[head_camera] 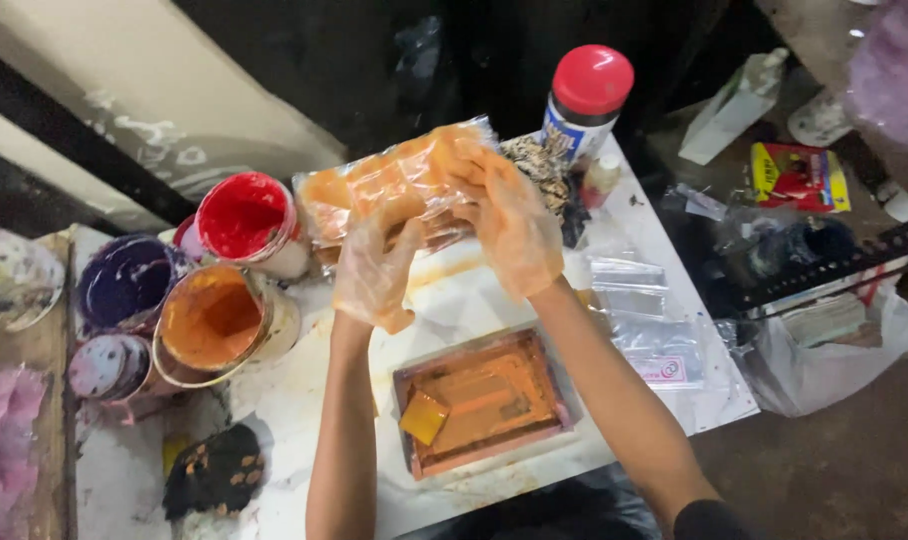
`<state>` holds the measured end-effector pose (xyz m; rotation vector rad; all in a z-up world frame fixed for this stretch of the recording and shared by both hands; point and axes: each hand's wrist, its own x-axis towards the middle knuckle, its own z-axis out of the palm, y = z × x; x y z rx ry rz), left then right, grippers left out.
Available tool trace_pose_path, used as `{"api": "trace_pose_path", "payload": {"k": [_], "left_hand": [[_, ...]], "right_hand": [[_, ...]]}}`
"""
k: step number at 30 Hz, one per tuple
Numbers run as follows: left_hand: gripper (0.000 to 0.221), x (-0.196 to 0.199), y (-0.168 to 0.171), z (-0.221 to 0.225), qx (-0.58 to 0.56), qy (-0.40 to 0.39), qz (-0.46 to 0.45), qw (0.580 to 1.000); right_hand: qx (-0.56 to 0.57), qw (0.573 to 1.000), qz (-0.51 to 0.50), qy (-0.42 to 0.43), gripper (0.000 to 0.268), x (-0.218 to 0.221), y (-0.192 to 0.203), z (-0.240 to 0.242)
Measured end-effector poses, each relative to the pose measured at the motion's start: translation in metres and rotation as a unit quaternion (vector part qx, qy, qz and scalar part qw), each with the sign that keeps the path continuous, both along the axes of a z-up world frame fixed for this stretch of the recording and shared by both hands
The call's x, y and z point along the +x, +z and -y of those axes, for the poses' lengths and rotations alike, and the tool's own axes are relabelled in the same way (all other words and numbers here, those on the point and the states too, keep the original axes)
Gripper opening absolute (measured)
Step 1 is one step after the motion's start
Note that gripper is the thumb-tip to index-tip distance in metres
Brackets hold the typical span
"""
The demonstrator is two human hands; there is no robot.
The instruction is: Applying orange ink to a printing block using a sponge applicator in a print shop.
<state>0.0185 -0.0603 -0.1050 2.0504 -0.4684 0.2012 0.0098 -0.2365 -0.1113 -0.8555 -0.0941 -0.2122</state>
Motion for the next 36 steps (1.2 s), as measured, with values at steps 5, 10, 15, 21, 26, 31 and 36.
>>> {"api": "trace_pose_path", "payload": {"k": [5,10,15,21,26,31,36], "left_hand": [[0.048,-0.002,-0.019,0.031,-0.001,-0.1,0.057,0.993],[0.075,0.001,-0.031,0.088,-0.008,-0.192,0.112,0.975],[0.102,-0.004,-0.03,0.143,-0.015,-0.274,0.167,0.947],[0.021,-0.013,-0.07,0.202,0.092,-0.136,-0.06,0.985],[0.066,0.005,-0.08,0.236,0.354,-0.314,-0.406,0.782],[0.03,-0.046,-0.041,0.225,0.575,-0.329,0.105,0.742],[0.067,-0.043,-0.052,0.226,0.639,-0.314,0.139,0.689]], "right_hand": [[-0.047,0.997,-0.036,-0.042,0.024,-0.019,-0.026,0.059],[-0.058,0.991,-0.045,-0.109,0.022,-0.041,-0.01,0.096],[-0.055,0.987,-0.037,-0.144,0.018,-0.058,-0.009,0.129],[-0.06,0.959,-0.14,-0.24,0.024,-0.054,-0.055,0.173],[-0.192,0.908,-0.255,-0.27,0.044,-0.059,-0.036,0.182],[-0.16,0.919,-0.245,-0.265,0.038,-0.065,-0.04,0.192],[-0.219,0.907,-0.242,-0.268,0.037,-0.071,-0.031,0.193]]}}
